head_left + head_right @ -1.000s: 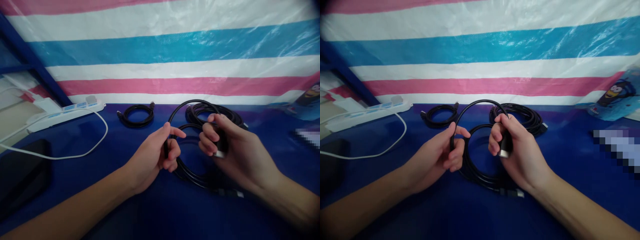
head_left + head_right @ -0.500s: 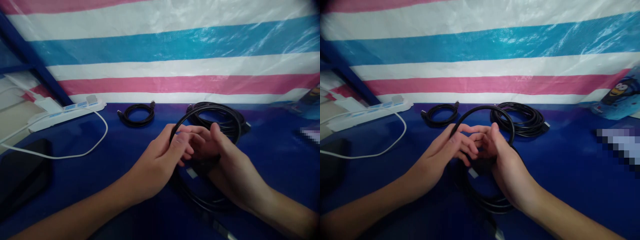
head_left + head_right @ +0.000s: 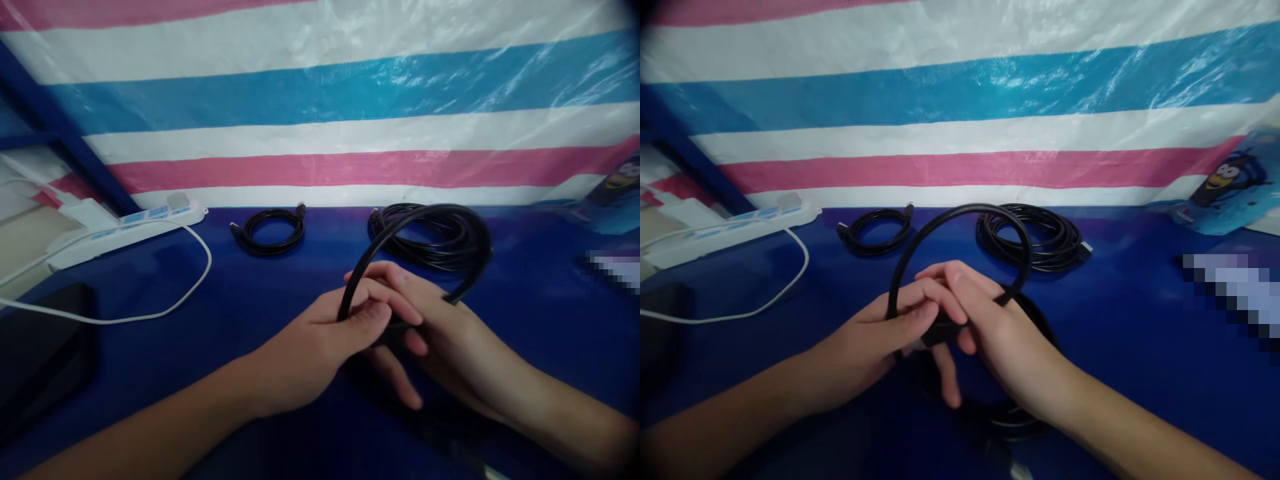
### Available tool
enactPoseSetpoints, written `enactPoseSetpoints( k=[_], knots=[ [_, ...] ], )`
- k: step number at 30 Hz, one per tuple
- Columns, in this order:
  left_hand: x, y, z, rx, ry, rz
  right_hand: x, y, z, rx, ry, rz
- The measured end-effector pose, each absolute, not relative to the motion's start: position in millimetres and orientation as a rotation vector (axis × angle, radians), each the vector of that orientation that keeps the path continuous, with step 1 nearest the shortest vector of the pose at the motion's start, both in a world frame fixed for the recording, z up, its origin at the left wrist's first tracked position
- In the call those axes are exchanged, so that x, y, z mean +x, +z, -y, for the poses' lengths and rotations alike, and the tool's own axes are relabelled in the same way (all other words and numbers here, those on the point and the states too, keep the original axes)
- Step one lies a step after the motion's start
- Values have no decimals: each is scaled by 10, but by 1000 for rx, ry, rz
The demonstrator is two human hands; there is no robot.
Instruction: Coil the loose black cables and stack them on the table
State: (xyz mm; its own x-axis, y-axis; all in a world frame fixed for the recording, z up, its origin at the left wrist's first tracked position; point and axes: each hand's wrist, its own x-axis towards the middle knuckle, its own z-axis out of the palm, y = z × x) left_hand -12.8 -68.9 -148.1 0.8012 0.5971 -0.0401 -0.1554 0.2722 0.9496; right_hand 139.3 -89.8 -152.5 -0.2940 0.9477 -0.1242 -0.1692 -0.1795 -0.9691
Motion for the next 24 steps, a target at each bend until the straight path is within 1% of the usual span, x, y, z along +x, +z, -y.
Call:
enactPoseSetpoints(
  k=[3,5,8,10,12,15,18,24],
  knots=[
    [-119,-1477,667,1149,542,-503,1422,-1510,859,-942,1604,1224],
    [-123,-1463,646,1135,547,-587,1467,-1470,800,-987,1423,1139],
    [-148,-1439,612,1169,542,-752,1533,-1412,735,-1050,1055,1033],
    [-172,-1426,593,1196,565,-807,1546,-1400,731,-1049,939,1080],
    [-192,-1416,577,1157,628,-800,1538,-1408,746,-1039,901,1144],
    [-203,-1414,551,1073,762,-797,1531,-1442,751,-1080,976,1193],
    [-193,-1437,525,1131,864,-853,1551,-1478,720,-1136,1160,1241],
    [-205,-1466,521,1286,808,-949,1585,-1477,727,-1148,1349,1379]
  ],
)
